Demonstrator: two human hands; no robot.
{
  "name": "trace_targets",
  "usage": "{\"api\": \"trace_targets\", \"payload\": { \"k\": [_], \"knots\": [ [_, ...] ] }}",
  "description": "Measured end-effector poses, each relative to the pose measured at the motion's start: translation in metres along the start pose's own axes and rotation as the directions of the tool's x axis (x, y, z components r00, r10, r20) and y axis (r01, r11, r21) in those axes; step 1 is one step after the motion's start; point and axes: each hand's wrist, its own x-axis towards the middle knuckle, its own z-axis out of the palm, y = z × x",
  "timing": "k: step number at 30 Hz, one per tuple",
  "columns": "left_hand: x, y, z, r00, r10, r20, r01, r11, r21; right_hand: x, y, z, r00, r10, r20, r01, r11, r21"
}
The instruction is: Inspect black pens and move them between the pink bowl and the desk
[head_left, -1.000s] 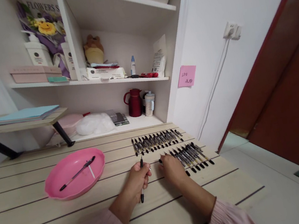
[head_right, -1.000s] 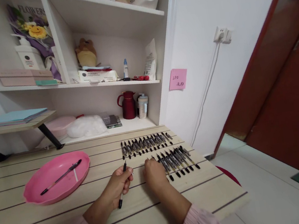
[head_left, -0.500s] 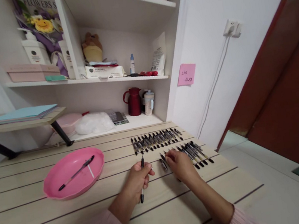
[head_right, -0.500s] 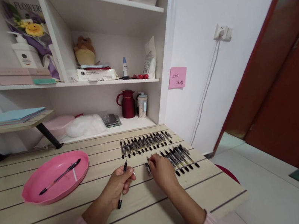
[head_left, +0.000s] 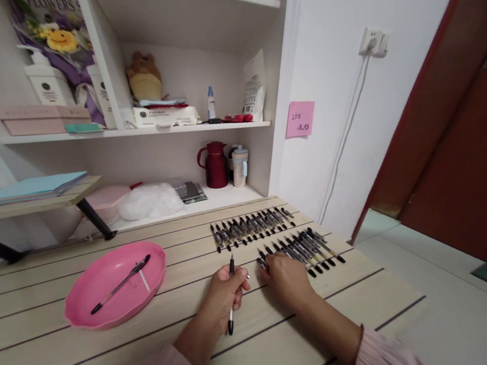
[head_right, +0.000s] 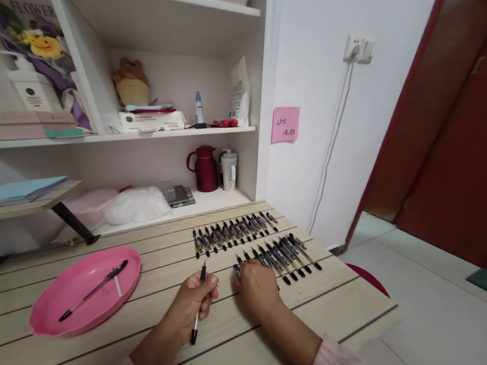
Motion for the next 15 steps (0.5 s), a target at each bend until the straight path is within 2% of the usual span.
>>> {"api": "trace_targets", "payload": {
  "k": [10, 13, 15],
  "knots": [
    [-0.002, 0.001, 0.001, 1.0, -0.007, 0.003, 0.007, 1.0, 0.012, -0.003, 0.005, 0.0, 0.998, 0.029, -0.05, -0.029, 1.0, 0.01],
    [-0.002, 0.001, 0.0, 1.0, -0.001, 0.004, 0.001, 1.0, 0.017, -0.007, 0.004, -0.005, 0.996, -0.016, -0.083, 0.031, 0.983, 0.18],
    [-0.002, 0.002, 0.0, 1.0, 0.002, 0.012, -0.002, 1.0, 0.017, -0.011, 0.001, -0.007, 0.992, -0.078, -0.101, 0.11, 0.926, 0.362]
  ]
}}
